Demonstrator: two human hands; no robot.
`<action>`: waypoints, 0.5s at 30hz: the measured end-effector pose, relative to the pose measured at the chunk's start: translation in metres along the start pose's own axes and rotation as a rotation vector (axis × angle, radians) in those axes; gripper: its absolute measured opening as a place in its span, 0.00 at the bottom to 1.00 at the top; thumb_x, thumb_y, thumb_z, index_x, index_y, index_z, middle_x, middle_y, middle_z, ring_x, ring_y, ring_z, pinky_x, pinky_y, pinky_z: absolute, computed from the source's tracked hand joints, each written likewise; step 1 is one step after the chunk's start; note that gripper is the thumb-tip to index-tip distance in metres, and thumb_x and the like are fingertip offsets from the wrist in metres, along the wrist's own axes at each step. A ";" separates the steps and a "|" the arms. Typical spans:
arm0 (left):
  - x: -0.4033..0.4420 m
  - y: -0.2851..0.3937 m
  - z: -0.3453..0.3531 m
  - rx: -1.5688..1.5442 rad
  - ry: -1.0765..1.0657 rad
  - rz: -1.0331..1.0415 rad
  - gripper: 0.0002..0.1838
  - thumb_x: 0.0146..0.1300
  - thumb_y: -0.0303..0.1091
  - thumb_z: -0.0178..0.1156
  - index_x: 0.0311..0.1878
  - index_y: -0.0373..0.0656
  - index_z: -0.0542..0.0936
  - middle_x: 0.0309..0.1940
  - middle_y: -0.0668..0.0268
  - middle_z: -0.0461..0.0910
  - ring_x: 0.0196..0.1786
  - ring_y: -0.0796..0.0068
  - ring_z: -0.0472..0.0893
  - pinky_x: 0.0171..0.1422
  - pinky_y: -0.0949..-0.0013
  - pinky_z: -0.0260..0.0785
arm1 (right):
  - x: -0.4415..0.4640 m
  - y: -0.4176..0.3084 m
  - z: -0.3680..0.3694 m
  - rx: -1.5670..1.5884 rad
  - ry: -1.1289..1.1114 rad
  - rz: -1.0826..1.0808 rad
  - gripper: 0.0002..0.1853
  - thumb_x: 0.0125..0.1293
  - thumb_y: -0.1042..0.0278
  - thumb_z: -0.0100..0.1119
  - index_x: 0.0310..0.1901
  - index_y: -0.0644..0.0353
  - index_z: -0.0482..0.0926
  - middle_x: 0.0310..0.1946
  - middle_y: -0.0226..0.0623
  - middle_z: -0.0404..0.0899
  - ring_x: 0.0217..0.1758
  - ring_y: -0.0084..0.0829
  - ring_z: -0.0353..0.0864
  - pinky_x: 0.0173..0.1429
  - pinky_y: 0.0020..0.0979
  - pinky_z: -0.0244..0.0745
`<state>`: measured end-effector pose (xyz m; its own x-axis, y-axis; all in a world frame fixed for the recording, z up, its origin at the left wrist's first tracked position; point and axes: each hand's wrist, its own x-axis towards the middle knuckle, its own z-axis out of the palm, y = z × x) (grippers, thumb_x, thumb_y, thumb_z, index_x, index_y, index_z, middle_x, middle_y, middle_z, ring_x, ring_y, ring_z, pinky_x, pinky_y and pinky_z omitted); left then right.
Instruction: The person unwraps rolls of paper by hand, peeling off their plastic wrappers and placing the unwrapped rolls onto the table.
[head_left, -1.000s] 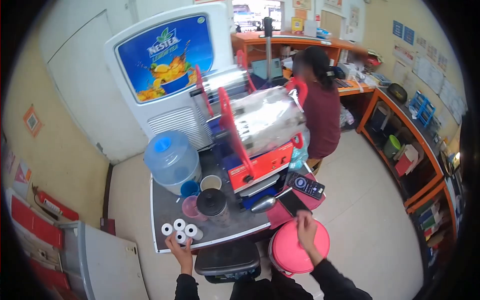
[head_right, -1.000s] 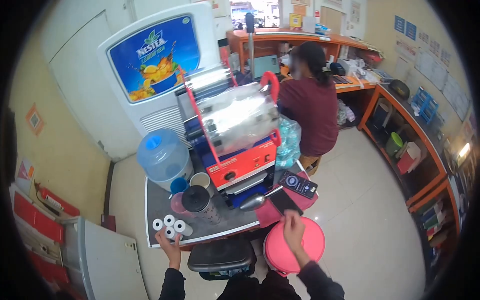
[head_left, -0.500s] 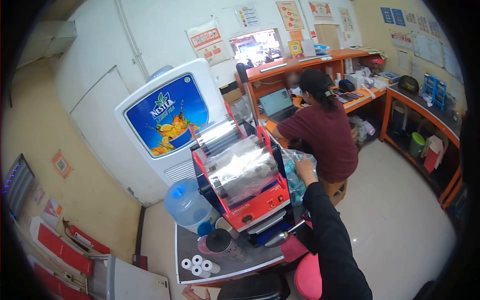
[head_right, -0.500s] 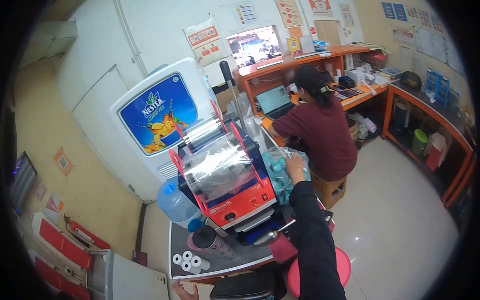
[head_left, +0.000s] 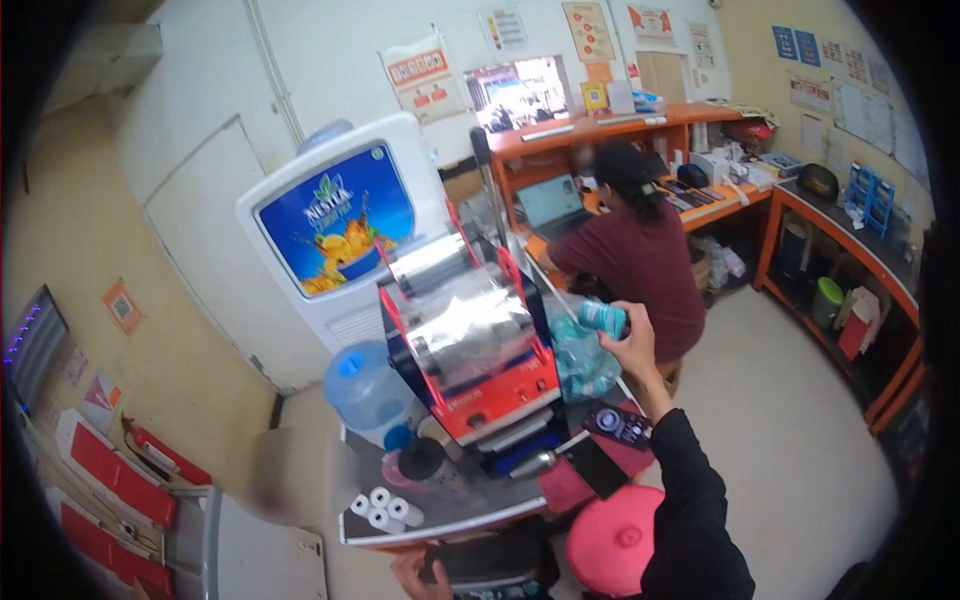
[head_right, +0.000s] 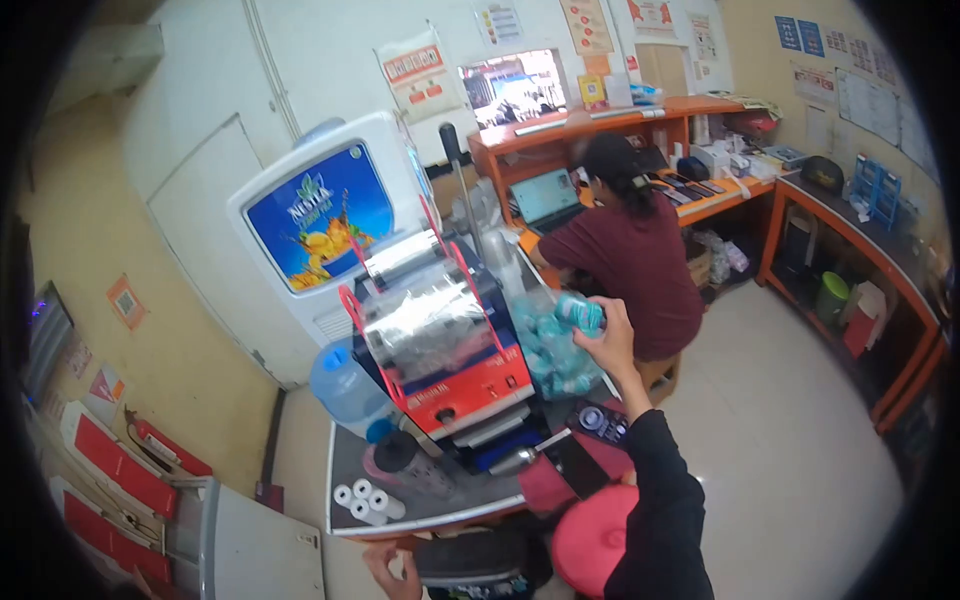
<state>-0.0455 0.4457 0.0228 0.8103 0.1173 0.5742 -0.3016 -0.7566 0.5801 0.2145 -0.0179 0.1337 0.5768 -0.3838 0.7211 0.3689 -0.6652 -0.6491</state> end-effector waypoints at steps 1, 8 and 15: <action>0.010 0.022 0.018 -0.259 0.108 -0.079 0.11 0.57 0.21 0.59 0.44 0.35 0.74 0.43 0.57 0.73 0.48 0.63 0.77 0.52 0.66 0.71 | -0.010 -0.002 -0.001 0.365 0.030 0.116 0.21 0.53 0.64 0.71 0.48 0.56 0.77 0.43 0.30 0.75 0.43 0.25 0.78 0.47 0.28 0.76; 0.085 0.152 0.017 -0.571 -0.289 0.161 0.07 0.61 0.22 0.59 0.42 0.37 0.82 0.36 0.58 0.81 0.40 0.62 0.81 0.46 0.68 0.71 | -0.136 -0.116 -0.069 1.045 -0.252 0.467 0.32 0.61 0.52 0.66 0.59 0.65 0.68 0.49 0.42 0.78 0.51 0.38 0.81 0.55 0.40 0.78; 0.098 0.208 0.004 -0.546 -0.615 0.441 0.18 0.56 0.22 0.66 0.52 0.37 0.80 0.53 0.58 0.73 0.44 0.69 0.79 0.35 0.75 0.75 | -0.212 -0.207 -0.120 0.417 -0.484 0.019 0.32 0.49 0.69 0.73 0.58 0.61 0.72 0.51 0.43 0.74 0.56 0.41 0.75 0.57 0.35 0.71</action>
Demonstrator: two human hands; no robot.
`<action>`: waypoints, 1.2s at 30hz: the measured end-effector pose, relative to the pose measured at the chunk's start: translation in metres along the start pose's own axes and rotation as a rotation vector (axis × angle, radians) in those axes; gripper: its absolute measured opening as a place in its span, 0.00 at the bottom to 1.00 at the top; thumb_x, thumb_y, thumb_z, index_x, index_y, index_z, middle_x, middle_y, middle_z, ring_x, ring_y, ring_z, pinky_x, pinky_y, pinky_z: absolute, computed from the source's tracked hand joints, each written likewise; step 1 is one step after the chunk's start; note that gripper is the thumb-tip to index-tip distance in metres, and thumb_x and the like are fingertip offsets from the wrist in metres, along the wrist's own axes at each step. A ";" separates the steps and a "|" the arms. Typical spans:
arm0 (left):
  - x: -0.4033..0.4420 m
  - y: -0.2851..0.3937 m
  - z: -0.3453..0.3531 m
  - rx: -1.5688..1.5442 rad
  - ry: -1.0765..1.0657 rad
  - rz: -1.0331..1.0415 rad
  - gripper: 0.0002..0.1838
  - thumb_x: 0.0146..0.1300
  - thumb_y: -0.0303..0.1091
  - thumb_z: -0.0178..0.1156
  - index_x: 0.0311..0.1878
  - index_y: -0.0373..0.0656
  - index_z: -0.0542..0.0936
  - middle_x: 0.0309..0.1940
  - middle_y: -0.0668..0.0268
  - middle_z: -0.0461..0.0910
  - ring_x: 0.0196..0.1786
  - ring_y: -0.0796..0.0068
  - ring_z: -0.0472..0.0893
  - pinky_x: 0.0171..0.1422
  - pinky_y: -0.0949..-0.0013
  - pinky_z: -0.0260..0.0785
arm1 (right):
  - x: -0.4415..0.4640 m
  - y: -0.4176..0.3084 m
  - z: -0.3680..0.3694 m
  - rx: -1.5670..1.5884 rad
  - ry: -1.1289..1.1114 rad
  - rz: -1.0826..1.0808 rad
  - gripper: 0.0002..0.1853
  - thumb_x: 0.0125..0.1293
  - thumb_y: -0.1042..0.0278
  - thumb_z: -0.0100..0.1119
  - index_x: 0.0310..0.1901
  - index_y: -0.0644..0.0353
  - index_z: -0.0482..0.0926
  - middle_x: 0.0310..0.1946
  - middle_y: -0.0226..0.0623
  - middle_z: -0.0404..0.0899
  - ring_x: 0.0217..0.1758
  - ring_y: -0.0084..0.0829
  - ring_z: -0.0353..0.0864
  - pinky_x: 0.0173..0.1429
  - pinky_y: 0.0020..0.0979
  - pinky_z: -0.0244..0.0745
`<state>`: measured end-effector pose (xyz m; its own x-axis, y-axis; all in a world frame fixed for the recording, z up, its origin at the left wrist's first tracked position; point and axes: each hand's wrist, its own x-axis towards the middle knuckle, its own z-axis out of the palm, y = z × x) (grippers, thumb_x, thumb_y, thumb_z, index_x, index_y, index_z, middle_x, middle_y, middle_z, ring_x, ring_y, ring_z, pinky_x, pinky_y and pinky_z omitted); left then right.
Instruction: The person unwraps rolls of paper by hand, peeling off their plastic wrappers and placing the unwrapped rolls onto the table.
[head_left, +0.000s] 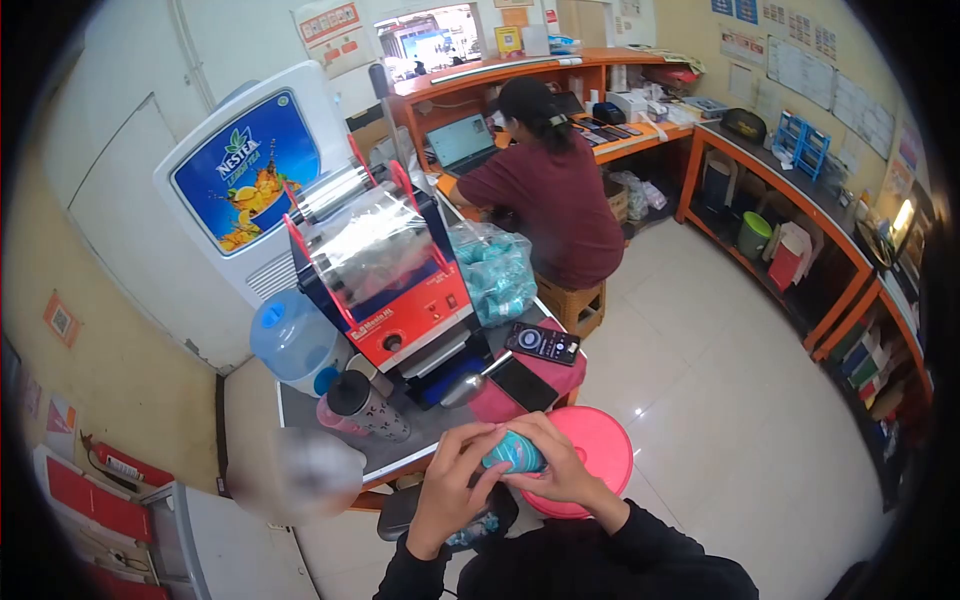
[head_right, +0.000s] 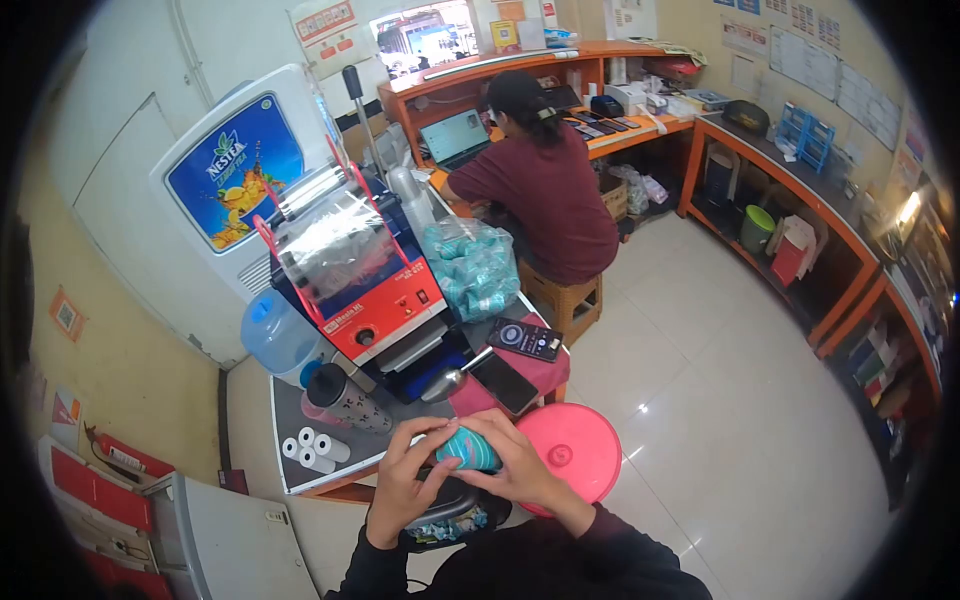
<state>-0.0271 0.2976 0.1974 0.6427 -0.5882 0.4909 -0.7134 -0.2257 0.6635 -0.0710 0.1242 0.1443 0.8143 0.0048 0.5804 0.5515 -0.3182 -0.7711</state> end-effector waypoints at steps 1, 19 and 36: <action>-0.004 0.004 0.004 0.014 -0.003 -0.012 0.17 0.55 0.22 0.67 0.50 0.37 0.80 0.53 0.58 0.73 0.44 0.69 0.79 0.34 0.74 0.75 | -0.004 -0.003 0.000 -0.064 0.036 -0.010 0.32 0.48 0.69 0.73 0.57 0.61 0.72 0.51 0.43 0.74 0.55 0.42 0.75 0.57 0.35 0.72; 0.014 0.042 0.006 -0.003 -0.320 0.351 0.05 0.59 0.23 0.60 0.39 0.34 0.76 0.36 0.51 0.75 0.42 0.48 0.75 0.48 0.59 0.68 | -0.054 -0.014 -0.024 0.100 -0.051 -0.072 0.18 0.68 0.58 0.58 0.53 0.57 0.66 0.46 0.39 0.69 0.46 0.44 0.76 0.46 0.38 0.74; 0.037 0.030 0.036 -0.452 -0.484 0.530 0.08 0.61 0.32 0.60 0.35 0.39 0.73 0.38 0.58 0.72 0.46 0.59 0.69 0.56 0.54 0.60 | -0.065 -0.048 -0.045 0.403 -0.004 -0.072 0.16 0.77 0.54 0.41 0.44 0.62 0.66 0.46 0.37 0.54 0.55 0.33 0.57 0.64 0.35 0.51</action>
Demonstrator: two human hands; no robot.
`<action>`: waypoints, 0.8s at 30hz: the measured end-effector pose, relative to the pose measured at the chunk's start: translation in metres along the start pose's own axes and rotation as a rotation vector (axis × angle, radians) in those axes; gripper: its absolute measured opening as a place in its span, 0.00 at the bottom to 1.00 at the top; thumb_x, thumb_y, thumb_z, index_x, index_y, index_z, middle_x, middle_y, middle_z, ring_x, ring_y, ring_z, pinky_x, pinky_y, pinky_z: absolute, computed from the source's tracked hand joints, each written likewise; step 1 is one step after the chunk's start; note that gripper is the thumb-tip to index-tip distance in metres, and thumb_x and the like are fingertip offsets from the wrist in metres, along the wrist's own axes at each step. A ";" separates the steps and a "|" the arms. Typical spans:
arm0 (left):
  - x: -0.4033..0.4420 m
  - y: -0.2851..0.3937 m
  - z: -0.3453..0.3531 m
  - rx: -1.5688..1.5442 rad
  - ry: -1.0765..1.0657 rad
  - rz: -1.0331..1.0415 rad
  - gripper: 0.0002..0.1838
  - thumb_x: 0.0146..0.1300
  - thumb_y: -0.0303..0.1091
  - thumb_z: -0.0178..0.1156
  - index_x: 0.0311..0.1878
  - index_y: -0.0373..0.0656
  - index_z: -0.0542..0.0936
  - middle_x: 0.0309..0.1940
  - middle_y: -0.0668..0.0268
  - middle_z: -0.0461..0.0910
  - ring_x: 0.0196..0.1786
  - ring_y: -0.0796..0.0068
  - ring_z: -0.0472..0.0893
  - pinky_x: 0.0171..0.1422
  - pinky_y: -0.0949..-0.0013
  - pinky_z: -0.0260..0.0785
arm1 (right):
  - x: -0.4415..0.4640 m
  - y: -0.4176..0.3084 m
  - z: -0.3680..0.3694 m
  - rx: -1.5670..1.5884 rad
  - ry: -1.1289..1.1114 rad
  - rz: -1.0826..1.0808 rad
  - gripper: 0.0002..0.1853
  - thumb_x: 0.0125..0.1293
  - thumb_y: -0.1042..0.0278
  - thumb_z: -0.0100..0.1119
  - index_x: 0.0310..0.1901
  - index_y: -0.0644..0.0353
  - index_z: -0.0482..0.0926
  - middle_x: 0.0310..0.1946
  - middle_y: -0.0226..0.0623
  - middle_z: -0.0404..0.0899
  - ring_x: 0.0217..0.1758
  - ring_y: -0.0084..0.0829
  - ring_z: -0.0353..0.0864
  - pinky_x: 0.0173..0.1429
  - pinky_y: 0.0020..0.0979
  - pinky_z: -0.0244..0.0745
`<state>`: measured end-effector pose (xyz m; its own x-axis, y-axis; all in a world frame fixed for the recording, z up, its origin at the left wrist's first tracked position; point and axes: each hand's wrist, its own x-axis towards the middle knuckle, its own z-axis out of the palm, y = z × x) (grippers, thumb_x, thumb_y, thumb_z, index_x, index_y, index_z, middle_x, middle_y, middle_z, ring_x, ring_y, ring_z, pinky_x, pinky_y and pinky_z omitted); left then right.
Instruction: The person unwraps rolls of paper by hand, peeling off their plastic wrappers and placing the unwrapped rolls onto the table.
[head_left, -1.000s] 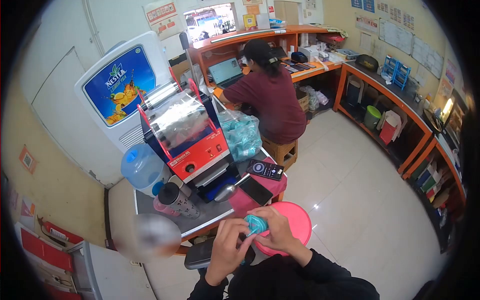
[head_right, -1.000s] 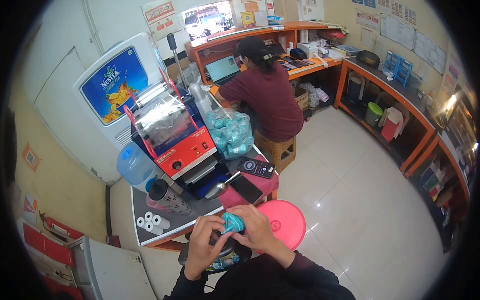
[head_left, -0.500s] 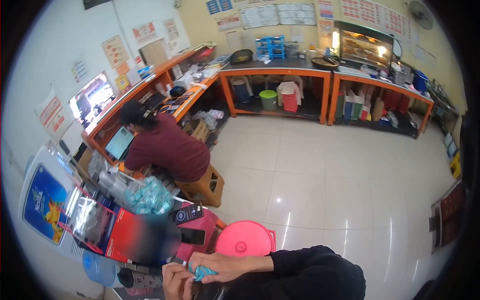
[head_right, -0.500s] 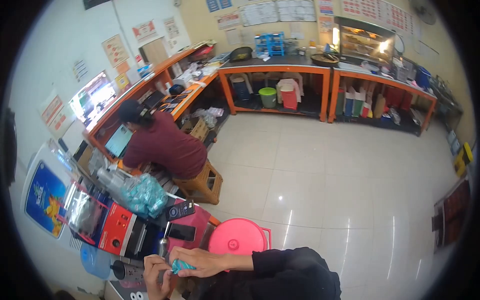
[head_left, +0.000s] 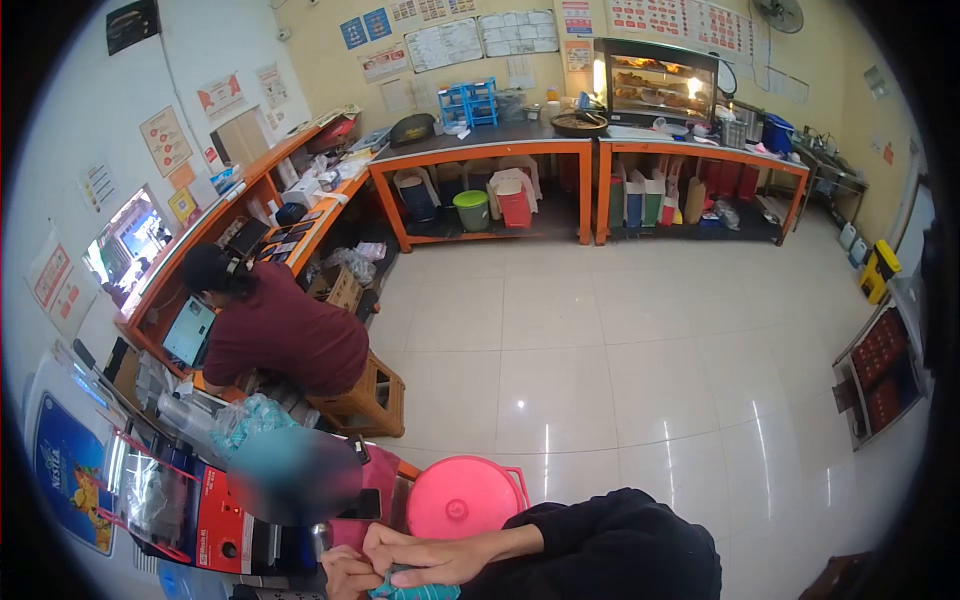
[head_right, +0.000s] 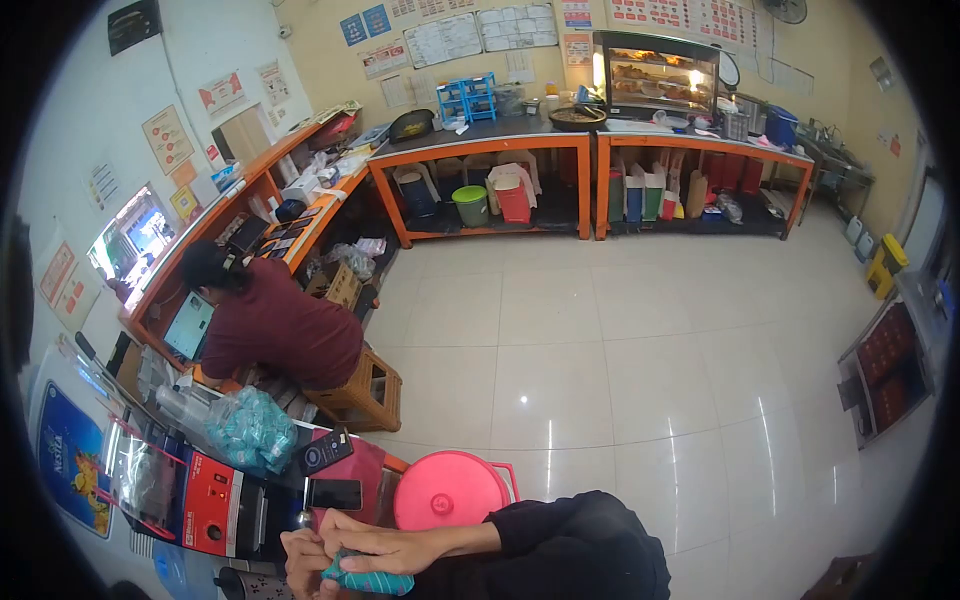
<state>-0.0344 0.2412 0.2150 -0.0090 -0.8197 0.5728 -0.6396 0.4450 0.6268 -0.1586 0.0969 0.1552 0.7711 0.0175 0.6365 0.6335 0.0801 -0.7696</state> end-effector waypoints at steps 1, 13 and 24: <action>0.000 -0.002 -0.003 -0.063 -0.021 -0.013 0.09 0.59 0.32 0.61 0.34 0.39 0.73 0.39 0.57 0.71 0.46 0.59 0.69 0.56 0.54 0.60 | -0.001 -0.002 -0.001 0.006 -0.004 -0.003 0.16 0.77 0.54 0.41 0.43 0.62 0.66 0.46 0.37 0.55 0.54 0.33 0.57 0.63 0.35 0.52; -0.005 -0.009 0.014 -0.202 0.102 -0.077 0.06 0.59 0.24 0.64 0.36 0.35 0.76 0.29 0.58 0.73 0.39 0.62 0.72 0.48 0.61 0.67 | -0.006 -0.019 -0.004 -0.187 0.074 0.158 0.15 0.73 0.58 0.50 0.41 0.63 0.75 0.40 0.36 0.63 0.47 0.31 0.66 0.54 0.32 0.63; -0.009 -0.013 0.085 0.001 0.795 0.063 0.08 0.65 0.28 0.60 0.40 0.38 0.70 0.36 0.58 0.70 0.41 0.62 0.71 0.47 0.60 0.67 | -0.001 -0.001 0.023 -0.078 0.483 0.048 0.12 0.75 0.65 0.47 0.39 0.65 0.74 0.39 0.35 0.68 0.49 0.28 0.70 0.55 0.30 0.66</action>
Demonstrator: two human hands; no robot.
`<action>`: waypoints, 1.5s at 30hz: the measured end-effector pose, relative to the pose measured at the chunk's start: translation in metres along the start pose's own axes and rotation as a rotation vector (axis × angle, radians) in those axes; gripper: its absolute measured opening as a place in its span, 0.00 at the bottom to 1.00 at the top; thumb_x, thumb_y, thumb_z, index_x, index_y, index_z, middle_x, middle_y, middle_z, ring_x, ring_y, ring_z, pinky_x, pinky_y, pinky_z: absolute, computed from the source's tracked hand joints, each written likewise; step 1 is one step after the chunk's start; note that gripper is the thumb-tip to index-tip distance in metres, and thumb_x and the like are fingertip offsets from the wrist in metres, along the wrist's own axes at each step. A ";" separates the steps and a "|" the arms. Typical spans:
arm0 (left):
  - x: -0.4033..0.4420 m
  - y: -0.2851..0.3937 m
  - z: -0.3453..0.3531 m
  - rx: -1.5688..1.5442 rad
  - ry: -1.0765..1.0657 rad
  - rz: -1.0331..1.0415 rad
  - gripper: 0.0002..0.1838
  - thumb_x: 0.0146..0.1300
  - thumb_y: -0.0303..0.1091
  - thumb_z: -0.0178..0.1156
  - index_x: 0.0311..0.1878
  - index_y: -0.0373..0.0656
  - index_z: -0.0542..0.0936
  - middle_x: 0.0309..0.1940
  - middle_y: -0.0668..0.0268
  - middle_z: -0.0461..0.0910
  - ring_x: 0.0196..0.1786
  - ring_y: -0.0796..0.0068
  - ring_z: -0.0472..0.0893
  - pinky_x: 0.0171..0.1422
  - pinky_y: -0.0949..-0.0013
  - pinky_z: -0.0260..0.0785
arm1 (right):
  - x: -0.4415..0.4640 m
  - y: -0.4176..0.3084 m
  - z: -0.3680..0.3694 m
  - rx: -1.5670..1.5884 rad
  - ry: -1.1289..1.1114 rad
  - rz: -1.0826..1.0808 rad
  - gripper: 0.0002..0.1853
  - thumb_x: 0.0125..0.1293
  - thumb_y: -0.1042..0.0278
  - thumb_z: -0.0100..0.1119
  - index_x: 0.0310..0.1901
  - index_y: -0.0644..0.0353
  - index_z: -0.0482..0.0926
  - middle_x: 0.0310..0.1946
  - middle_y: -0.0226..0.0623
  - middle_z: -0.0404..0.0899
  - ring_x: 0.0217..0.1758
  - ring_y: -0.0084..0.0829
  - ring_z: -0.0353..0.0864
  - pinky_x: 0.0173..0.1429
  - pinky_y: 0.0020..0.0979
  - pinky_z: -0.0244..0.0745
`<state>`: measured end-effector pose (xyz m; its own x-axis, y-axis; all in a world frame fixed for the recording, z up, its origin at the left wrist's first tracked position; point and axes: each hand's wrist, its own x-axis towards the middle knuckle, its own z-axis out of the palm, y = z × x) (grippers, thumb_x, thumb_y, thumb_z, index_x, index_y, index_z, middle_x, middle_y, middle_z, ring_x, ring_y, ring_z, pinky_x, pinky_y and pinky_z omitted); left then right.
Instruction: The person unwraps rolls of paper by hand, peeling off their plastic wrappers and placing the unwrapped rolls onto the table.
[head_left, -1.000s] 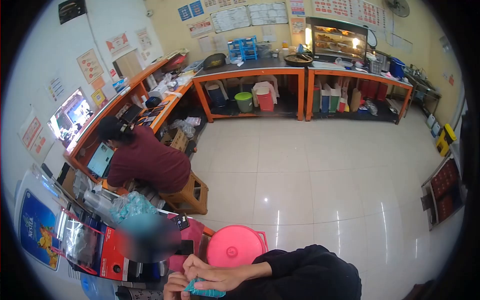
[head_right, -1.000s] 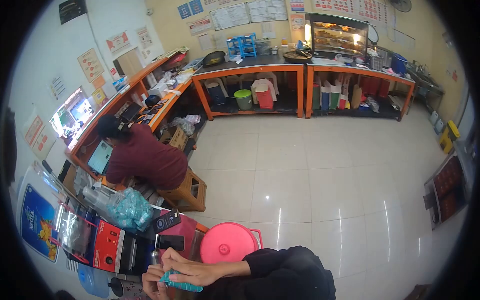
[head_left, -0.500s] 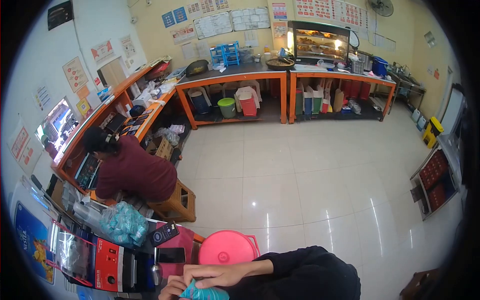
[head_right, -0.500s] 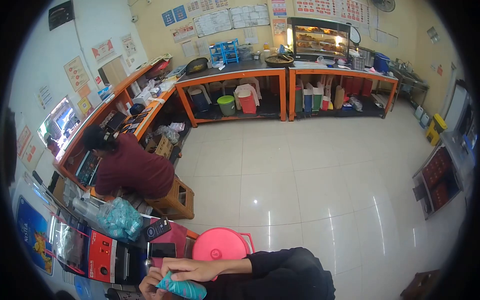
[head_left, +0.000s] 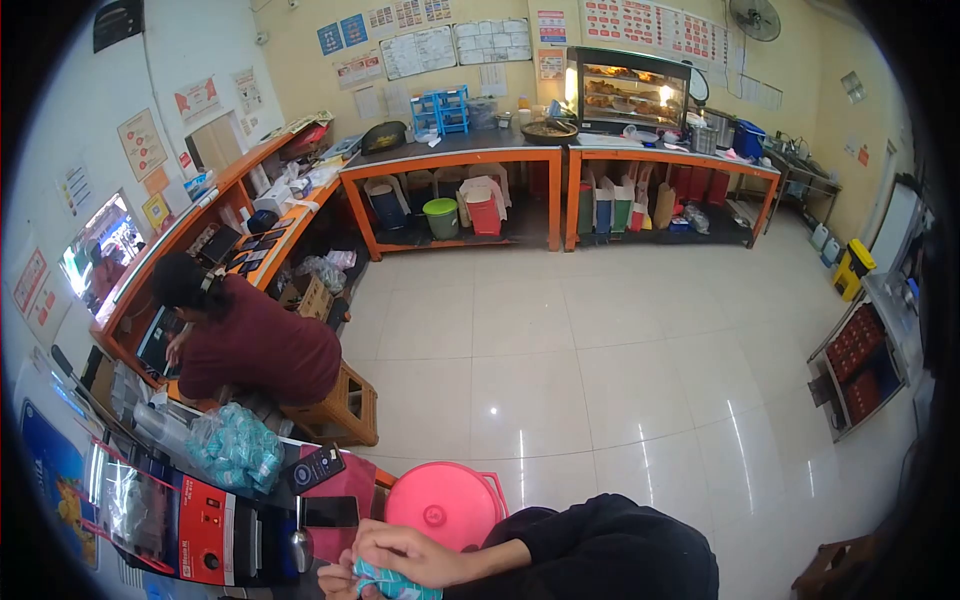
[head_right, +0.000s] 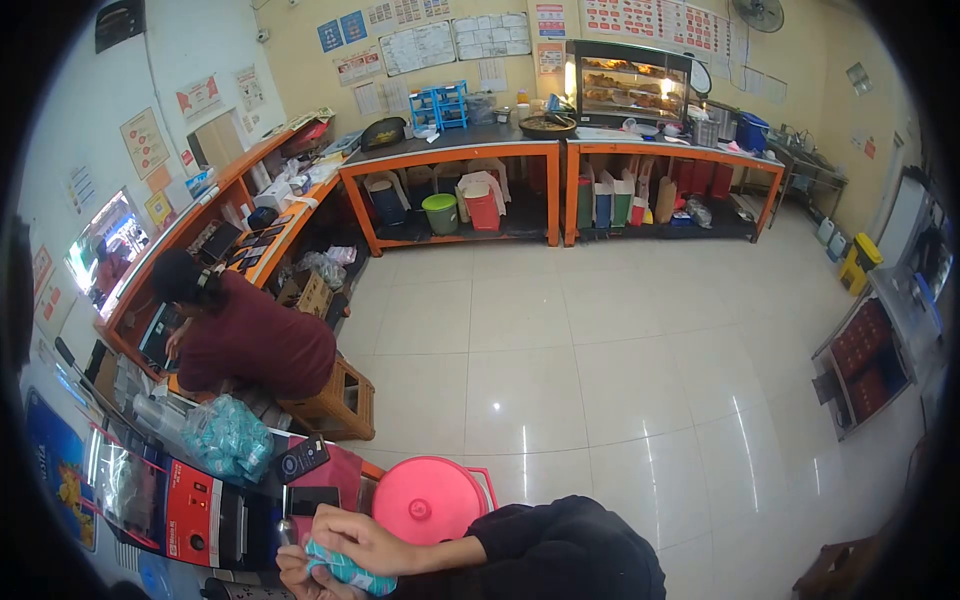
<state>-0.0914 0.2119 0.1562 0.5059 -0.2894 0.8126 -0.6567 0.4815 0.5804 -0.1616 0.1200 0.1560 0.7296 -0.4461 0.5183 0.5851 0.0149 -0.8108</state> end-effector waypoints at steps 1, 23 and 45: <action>0.001 0.000 0.006 -0.001 0.052 0.041 0.08 0.65 0.29 0.60 0.40 0.39 0.70 0.36 0.59 0.69 0.41 0.62 0.71 0.48 0.60 0.67 | 0.003 0.004 0.001 0.015 0.034 -0.007 0.12 0.75 0.63 0.48 0.39 0.65 0.73 0.37 0.33 0.68 0.46 0.26 0.70 0.52 0.29 0.66; -0.058 -0.033 -0.049 0.419 0.229 -0.331 0.54 0.48 0.29 0.74 0.72 0.35 0.47 0.61 0.50 0.65 0.63 0.59 0.69 0.66 0.56 0.62 | 0.025 0.017 0.006 0.134 -0.149 0.261 0.14 0.70 0.62 0.58 0.46 0.61 0.66 0.43 0.32 0.70 0.51 0.22 0.70 0.55 0.27 0.66; -0.026 -0.002 -0.080 -0.460 0.112 -0.668 0.36 0.54 0.59 0.68 0.49 0.34 0.70 0.38 0.52 0.80 0.29 0.62 0.83 0.21 0.72 0.73 | 0.070 -0.014 -0.005 -0.106 -0.495 -0.109 0.28 0.65 0.63 0.63 0.64 0.62 0.68 0.51 0.40 0.71 0.54 0.31 0.71 0.57 0.32 0.68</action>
<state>-0.0585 0.2844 0.1301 0.7782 -0.5628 0.2787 0.0858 0.5348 0.8406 -0.1201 0.0840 0.2024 0.7615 0.0375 0.6471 0.6467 -0.1105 -0.7547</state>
